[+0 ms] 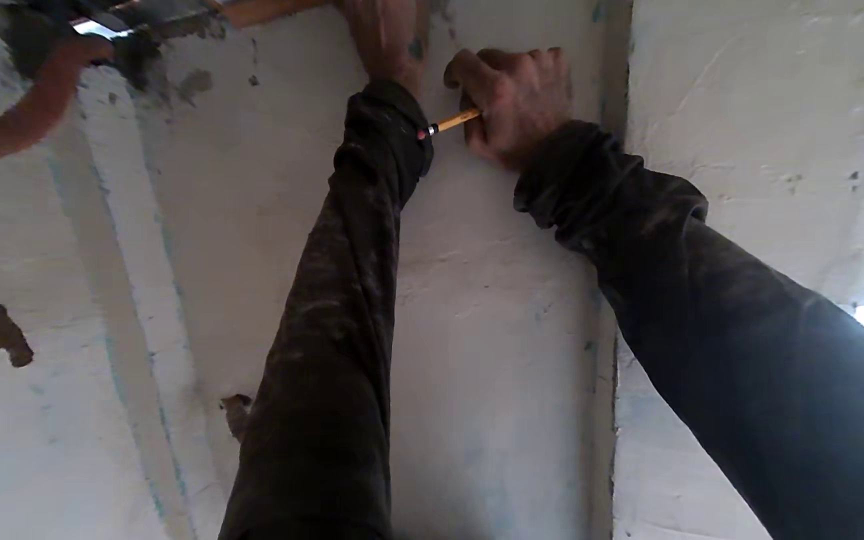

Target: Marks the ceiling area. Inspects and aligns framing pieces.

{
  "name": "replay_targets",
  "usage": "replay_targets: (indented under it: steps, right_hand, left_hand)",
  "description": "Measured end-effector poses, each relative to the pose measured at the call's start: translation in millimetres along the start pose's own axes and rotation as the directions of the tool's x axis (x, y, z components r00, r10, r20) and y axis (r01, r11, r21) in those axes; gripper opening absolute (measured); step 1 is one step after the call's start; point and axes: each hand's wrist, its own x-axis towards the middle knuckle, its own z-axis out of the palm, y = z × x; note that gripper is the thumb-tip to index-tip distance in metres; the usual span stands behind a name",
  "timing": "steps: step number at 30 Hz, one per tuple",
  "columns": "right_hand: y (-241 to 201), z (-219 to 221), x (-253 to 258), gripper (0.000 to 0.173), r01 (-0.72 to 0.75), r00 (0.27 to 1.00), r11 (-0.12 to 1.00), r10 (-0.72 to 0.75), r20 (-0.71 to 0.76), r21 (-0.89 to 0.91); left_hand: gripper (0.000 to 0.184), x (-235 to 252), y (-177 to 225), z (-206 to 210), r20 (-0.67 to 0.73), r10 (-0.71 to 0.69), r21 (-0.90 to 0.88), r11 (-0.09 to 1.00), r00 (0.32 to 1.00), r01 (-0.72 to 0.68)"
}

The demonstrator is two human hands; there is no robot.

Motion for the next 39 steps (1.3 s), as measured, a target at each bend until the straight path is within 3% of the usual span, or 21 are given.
replay_targets:
  steps: [7, 11, 21, 24, 30, 36, 39]
  right_hand:
    - [4, 3, 1, 0.036, 0.001, 1.000, 1.000, 0.000, -0.024, 0.026]
    - [0, 2, 0, 0.036, 0.001, 1.000, 1.000, -0.001, -0.027, 0.023]
    - [2, 11, -1, 0.032, 0.040, 0.958, 0.999, -0.040, -0.284, -0.006]
    - [2, 13, 0, 0.031, 0.062, 0.945, 0.998, -0.051, -0.324, 0.023]
    - [2, 6, -1, 0.039, 0.054, 0.965, 0.992, -0.022, -0.261, 0.116]
    - [8, 8, 3, 0.047, 0.175, 0.923, 0.954, -0.072, -0.379, 0.245]
    - [14, -17, -3, 0.049, 0.173, 0.923, 0.955, -0.072, -0.378, 0.241]
  left_hand:
    - [0.023, -12, -21, -6, -0.008, 0.024, -0.110, 0.994, 1.000, -0.025]
    - [0.025, -11, -28, -7, -0.006, 0.084, 0.019, 0.996, 0.996, -0.084]
    - [0.031, -6, -32, -4, -0.032, 0.138, -0.036, 0.990, 0.990, -0.139]
    - [0.030, -11, -31, -10, 0.004, 0.132, -0.035, 0.991, 0.991, -0.132]
    - [0.030, -19, -35, -15, 0.135, 0.106, -0.068, 0.993, 0.985, -0.097]
    - [0.031, -14, -45, -1, 0.022, 0.153, -0.026, 0.988, 0.988, -0.152]
    - [0.032, -14, -42, 2, 0.054, 0.099, -0.039, 0.995, 0.994, -0.097]
